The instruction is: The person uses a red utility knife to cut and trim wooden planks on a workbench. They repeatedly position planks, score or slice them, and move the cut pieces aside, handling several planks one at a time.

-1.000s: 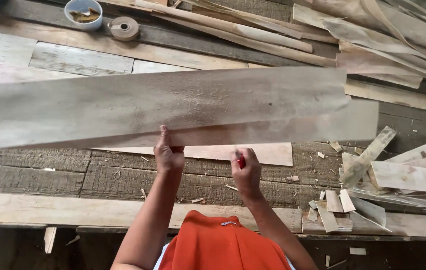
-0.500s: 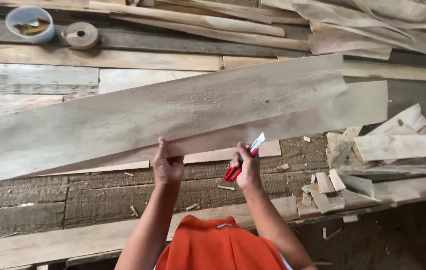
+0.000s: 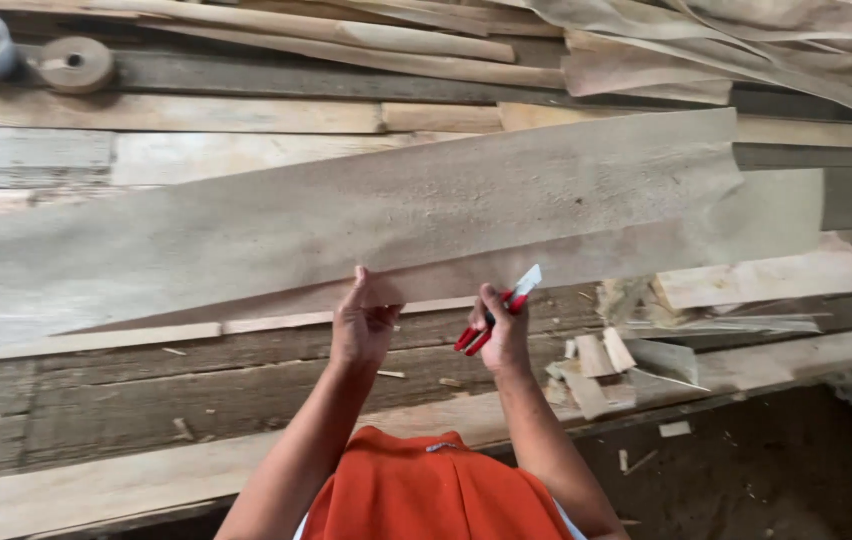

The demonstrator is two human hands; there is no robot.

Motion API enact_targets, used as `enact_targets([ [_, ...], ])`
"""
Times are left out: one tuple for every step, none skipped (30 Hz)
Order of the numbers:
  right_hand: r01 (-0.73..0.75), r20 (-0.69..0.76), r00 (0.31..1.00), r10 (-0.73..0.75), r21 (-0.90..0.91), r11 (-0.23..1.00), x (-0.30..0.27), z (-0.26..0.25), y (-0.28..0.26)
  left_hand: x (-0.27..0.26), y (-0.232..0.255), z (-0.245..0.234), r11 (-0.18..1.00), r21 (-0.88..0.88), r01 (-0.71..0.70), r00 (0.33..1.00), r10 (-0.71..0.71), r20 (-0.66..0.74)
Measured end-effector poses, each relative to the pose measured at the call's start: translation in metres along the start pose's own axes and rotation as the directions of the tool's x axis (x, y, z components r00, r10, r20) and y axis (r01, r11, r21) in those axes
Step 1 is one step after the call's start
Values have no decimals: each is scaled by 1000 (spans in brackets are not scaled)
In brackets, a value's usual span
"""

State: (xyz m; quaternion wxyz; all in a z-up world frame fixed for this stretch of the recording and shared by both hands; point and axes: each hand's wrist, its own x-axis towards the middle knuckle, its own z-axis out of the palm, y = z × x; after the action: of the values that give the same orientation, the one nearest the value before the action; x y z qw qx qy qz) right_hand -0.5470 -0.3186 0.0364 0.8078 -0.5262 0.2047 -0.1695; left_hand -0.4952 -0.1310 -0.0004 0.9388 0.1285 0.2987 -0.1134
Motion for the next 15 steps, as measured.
enact_targets([
  [-2, -6, 1000, 2, -7, 1000, 3, -20, -2, -5, -20, 4, 1000, -3, 7, 1000, -7, -5],
  [-28, 1, 1000, 28, 0, 1000, 8, -41, -6, -9, -41, 10, 1000, 7, -2, 1000, 2, -5],
  [-42, 14, 999, 42, 22, 999, 20, -55, -9, -7, -56, 24, 1000, 24, -18, 1000, 18, 10],
  [-33, 14, 999, 32, 29, 999, 27, -67, -20, -8, -77, 33, 999, 30, -19, 1000, 18, 21],
  [-31, -5, 1000, 31, -12, 999, 28, -85, -31, -13, -101, 38, 1000, 19, -5, 1000, 5, 15],
  [-31, -24, 999, 29, -53, 998, 29, -103, -41, -18, -125, 43, 1000, 9, 9, 1000, -9, 9],
  [-27, -35, 999, 25, -49, 998, 36, -123, -52, -17, -149, 47, 1000, 18, 17, 1000, -17, 12],
  [-26, -50, 998, 23, -58, 998, 44, -142, -63, -15, -172, 51, 1000, 21, 23, 1000, -23, 9],
  [-21, -69, 997, 17, -67, 998, 52, -161, -74, -13, -195, 56, 999, 25, 32, 999, -33, 8],
  [-15, -84, 996, 10, -62, 998, 58, -180, -87, -11, -216, 61, 998, 37, 44, 999, -44, 13],
  [-20, -14, 1000, 19, -76, 997, 65, -195, -98, -8, -233, 66, 999, 27, 43, 999, -43, 7],
  [-24, 56, 998, 29, -90, 996, 71, -209, -108, -5, -249, 70, 999, 16, 43, 999, -43, 1],
  [-23, 45, 999, 27, -87, 996, 71, -220, -113, -13, -257, 79, 998, 24, 51, 999, -51, 1],
  [-43, 61, 997, 47, -69, 997, 71, -230, -118, -21, -264, 89, 999, 26, 36, 999, -36, 6],
  [-60, 84, 994, 64, -52, 997, 74, -236, -123, -27, -268, 102, 1000, 23, 16, 1000, -16, 16],
])
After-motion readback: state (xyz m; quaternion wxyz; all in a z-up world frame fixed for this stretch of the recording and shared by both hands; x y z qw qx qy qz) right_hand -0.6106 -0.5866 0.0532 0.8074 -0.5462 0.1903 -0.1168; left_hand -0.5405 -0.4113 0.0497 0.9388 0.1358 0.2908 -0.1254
